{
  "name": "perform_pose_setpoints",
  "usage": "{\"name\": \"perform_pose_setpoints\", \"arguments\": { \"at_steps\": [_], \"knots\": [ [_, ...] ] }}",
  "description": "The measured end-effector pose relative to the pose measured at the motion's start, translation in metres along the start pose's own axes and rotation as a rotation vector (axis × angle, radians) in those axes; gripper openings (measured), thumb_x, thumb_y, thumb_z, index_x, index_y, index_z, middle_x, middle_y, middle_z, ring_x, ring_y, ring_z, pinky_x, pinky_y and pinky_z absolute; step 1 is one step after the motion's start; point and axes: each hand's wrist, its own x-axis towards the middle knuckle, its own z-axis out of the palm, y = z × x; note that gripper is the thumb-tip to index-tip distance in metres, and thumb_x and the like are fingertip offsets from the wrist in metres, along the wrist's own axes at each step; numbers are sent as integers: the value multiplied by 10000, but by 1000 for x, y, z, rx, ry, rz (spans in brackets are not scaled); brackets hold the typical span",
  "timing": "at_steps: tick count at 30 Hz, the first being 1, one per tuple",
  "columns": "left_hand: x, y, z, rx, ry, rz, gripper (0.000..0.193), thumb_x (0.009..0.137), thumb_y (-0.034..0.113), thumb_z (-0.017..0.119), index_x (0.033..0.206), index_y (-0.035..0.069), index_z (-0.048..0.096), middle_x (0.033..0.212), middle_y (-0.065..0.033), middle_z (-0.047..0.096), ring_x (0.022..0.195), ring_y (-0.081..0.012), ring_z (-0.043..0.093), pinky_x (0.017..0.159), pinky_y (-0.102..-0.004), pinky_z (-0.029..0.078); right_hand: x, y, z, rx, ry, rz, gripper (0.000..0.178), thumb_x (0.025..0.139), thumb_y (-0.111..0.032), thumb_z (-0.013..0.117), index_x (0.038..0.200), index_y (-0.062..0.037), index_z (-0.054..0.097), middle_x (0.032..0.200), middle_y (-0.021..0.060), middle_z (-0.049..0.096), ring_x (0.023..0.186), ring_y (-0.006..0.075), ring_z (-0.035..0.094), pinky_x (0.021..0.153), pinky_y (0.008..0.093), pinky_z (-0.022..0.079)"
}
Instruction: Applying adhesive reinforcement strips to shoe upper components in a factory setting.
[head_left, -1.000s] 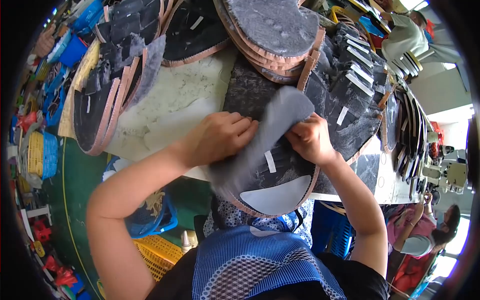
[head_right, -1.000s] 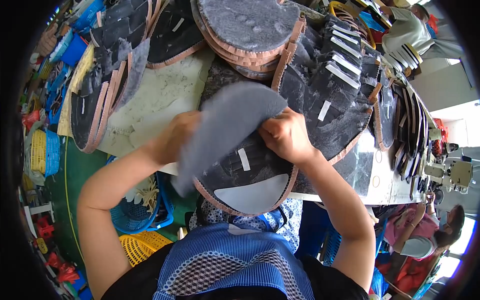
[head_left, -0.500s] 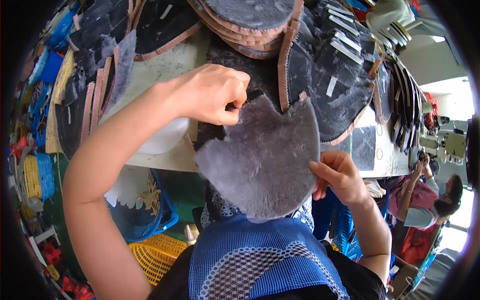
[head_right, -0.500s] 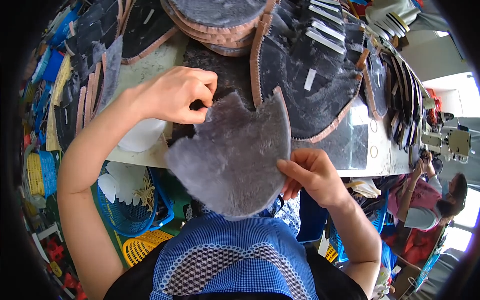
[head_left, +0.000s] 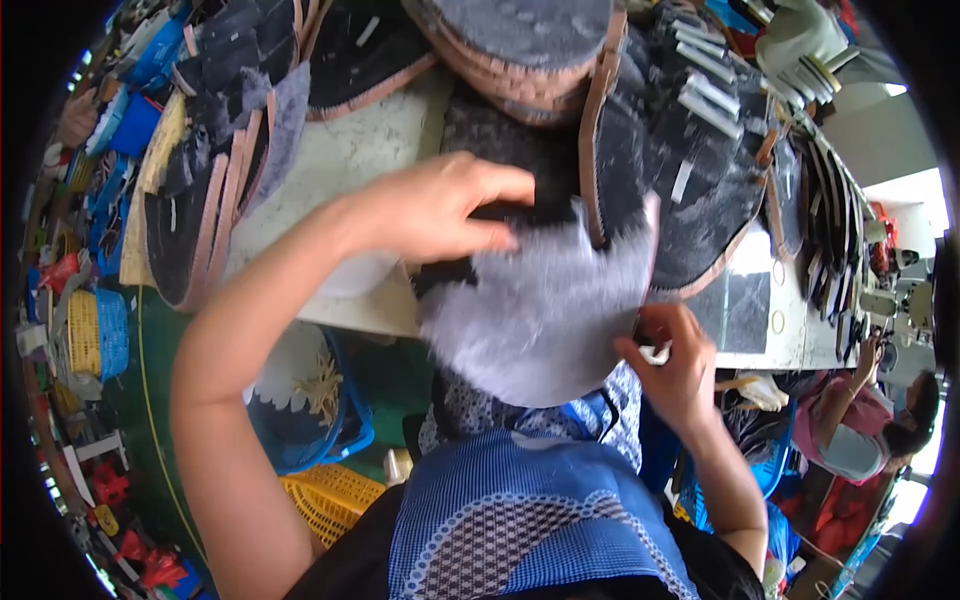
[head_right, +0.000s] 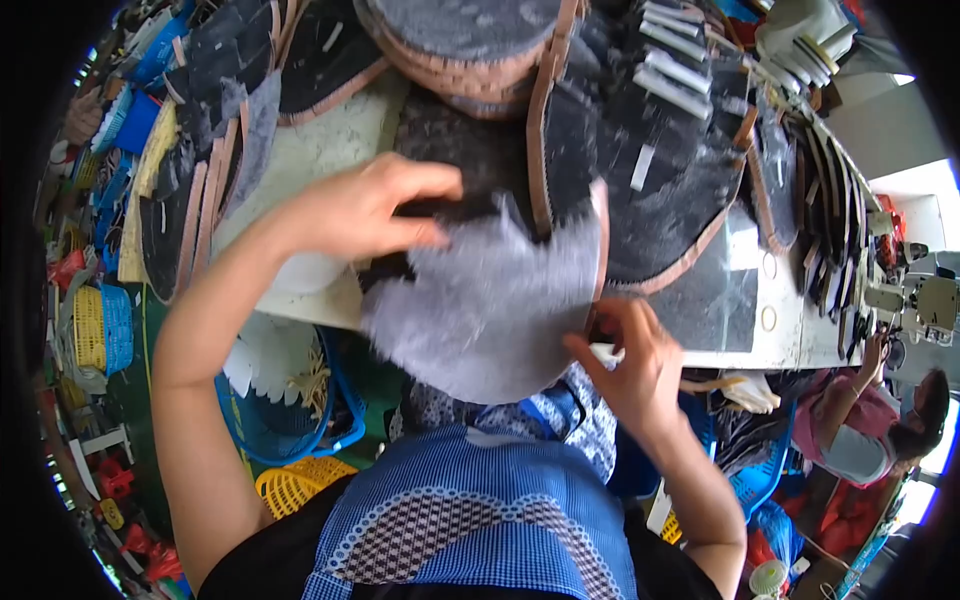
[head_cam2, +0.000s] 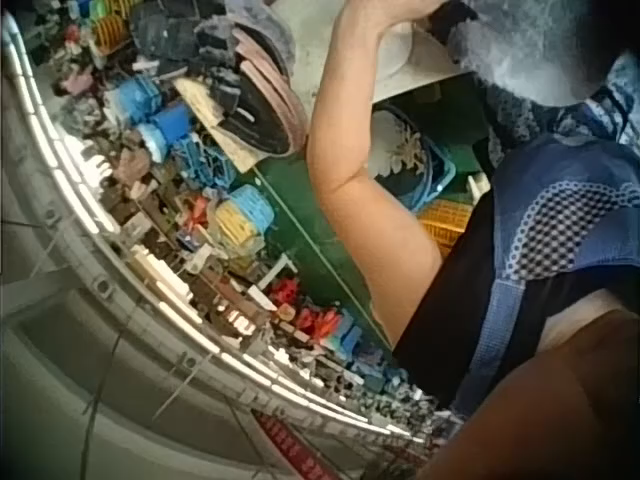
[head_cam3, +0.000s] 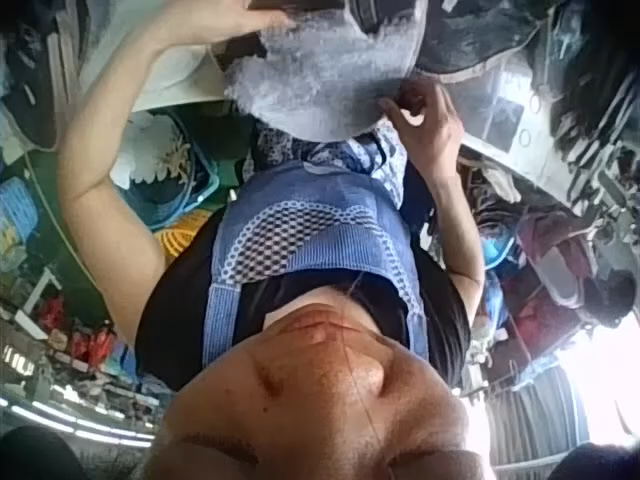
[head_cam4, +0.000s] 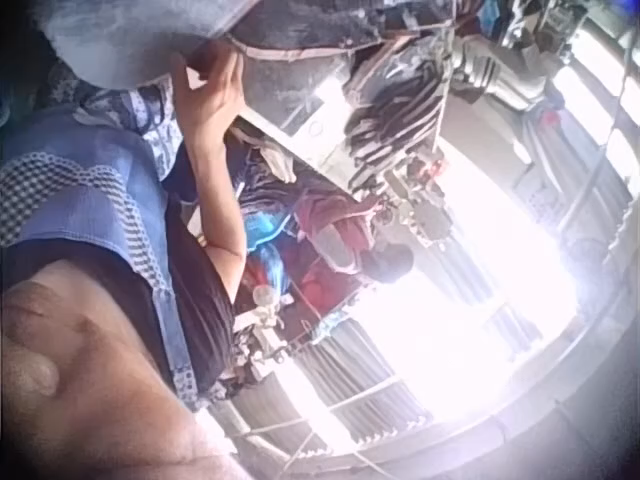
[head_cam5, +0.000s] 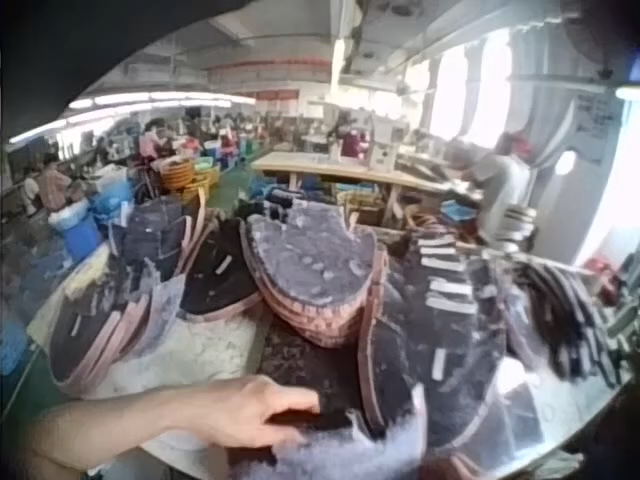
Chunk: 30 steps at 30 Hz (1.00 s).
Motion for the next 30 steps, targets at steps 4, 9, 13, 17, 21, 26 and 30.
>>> {"name": "perform_pose_setpoints", "arguments": {
  "at_steps": [4,9,13,17,21,26,30],
  "knots": [
    [-24,64,-35,-312,-80,-169,292,844,63,793,1085,3,640,943,-82,686,863,-132,644,769,-283,498,4,-12,-4,732,-128,13,693,866,-109,807,1420,19,411,1269,187,643,1168,255,653,985,397,543],
    [2,47,-114,-159,597,131,349,951,51,681,1282,5,577,1182,-65,662,1144,-165,641,1014,-285,494,107,-51,-29,989,-44,-83,284,964,-92,687,1221,9,622,1076,67,729,978,146,688,910,327,558],
    [28,18,-212,509,978,-46,280,1011,160,638,1255,38,574,1029,-65,719,929,-135,677,835,-266,525,264,-41,-31,692,184,15,352,944,-213,721,1136,76,656,960,84,719,833,141,668,750,309,551],
    [62,-25,-138,406,719,-204,293,995,268,668,1219,88,609,934,-67,723,830,-183,673,772,-309,515,326,3,5,337,157,153,499,795,-293,781,1022,138,674,928,252,722,879,328,724,798,406,565],
    [64,-64,-79,873,723,-42,337,917,291,705,1216,142,662,1212,-87,598,1169,-315,528,987,-440,441,309,-19,1,17,356,-61,759,809,-369,778,1359,29,438,1040,284,706,1023,423,684,906,450,543],
    [34,-45,-71,802,891,47,354,920,192,705,1258,102,649,1301,-103,570,1210,-346,527,1015,-457,416,245,-48,-76,73,492,-334,473,890,-211,742,1289,-29,566,929,154,721,888,288,721,763,356,568],
    [-13,-22,-52,384,807,-41,239,948,103,673,1182,61,665,1065,-110,678,924,-244,664,867,-357,537,119,-23,-64,263,164,-212,287,820,69,713,1085,-33,675,960,47,674,790,88,627,660,215,492]
  ]
}}
